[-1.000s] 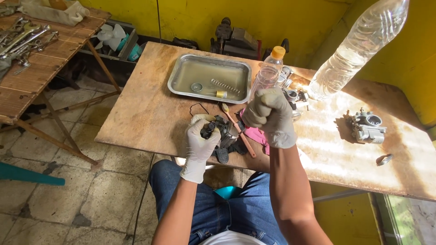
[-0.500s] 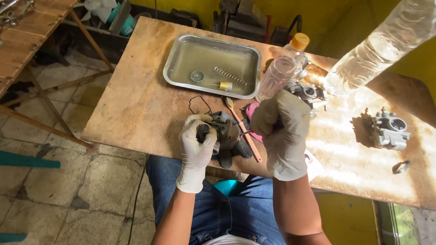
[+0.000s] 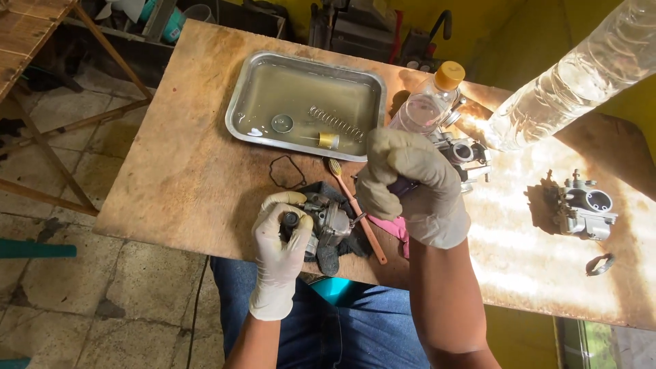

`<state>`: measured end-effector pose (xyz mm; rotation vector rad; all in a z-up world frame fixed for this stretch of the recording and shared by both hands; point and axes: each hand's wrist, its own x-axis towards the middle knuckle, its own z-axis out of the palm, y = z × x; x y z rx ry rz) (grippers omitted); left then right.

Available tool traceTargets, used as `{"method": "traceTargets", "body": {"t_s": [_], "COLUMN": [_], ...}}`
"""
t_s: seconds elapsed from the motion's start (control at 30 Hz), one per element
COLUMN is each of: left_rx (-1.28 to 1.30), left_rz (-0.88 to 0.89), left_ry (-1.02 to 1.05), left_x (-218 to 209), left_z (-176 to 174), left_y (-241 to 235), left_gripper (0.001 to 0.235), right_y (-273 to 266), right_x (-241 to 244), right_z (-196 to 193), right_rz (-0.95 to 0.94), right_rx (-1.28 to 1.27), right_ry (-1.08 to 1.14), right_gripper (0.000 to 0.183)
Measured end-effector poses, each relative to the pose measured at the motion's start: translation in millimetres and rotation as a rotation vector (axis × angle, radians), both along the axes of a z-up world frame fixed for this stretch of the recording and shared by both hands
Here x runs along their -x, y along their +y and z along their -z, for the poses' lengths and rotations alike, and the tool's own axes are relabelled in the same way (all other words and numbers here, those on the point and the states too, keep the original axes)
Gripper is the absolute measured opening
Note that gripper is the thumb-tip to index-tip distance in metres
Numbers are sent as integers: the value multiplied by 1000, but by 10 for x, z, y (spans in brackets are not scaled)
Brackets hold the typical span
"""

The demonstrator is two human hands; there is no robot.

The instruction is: The person is disassembling and cleaning a motorcycle carburetor at a workbench, using a screwdriver to remove internal parts.

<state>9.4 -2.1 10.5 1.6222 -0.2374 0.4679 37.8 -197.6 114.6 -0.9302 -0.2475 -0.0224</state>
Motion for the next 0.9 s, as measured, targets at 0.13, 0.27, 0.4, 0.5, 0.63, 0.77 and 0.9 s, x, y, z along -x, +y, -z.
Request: {"method": "traceTargets", "body": {"t_s": [0.13, 0.27, 0.4, 0.5, 0.63, 0.77, 0.9], "left_rx": [11, -9, -116, -152, -188, -196, -213], "left_rz": [12, -2, 9, 23, 23, 47, 52], "left_ry": [-11, -26, -110, -144, -213, -220, -195], "left_x": [-4, -3, 24, 16, -12, -56, -80], "left_z": [-6, 17, -102, -184, -261, -254, -235], "left_y": [5, -1, -27, -33, -89, -82, -103], "left_gripper": [11, 11, 12, 11, 8, 16, 25], "right_y": [-74, 124, 338, 316, 337, 262, 139], "right_x": [-119, 33, 296, 369, 434, 433, 445], "right_z": [90, -73, -466, -349, -248, -166, -113], "right_rz": [-161, 75, 416, 413, 509, 556, 507], "right_rx": [55, 13, 184, 165, 160, 165, 88], "right_ry": [-69, -234, 25, -6, 27, -46, -72], "right_gripper": [23, 32, 48, 49, 39, 47, 39]}}
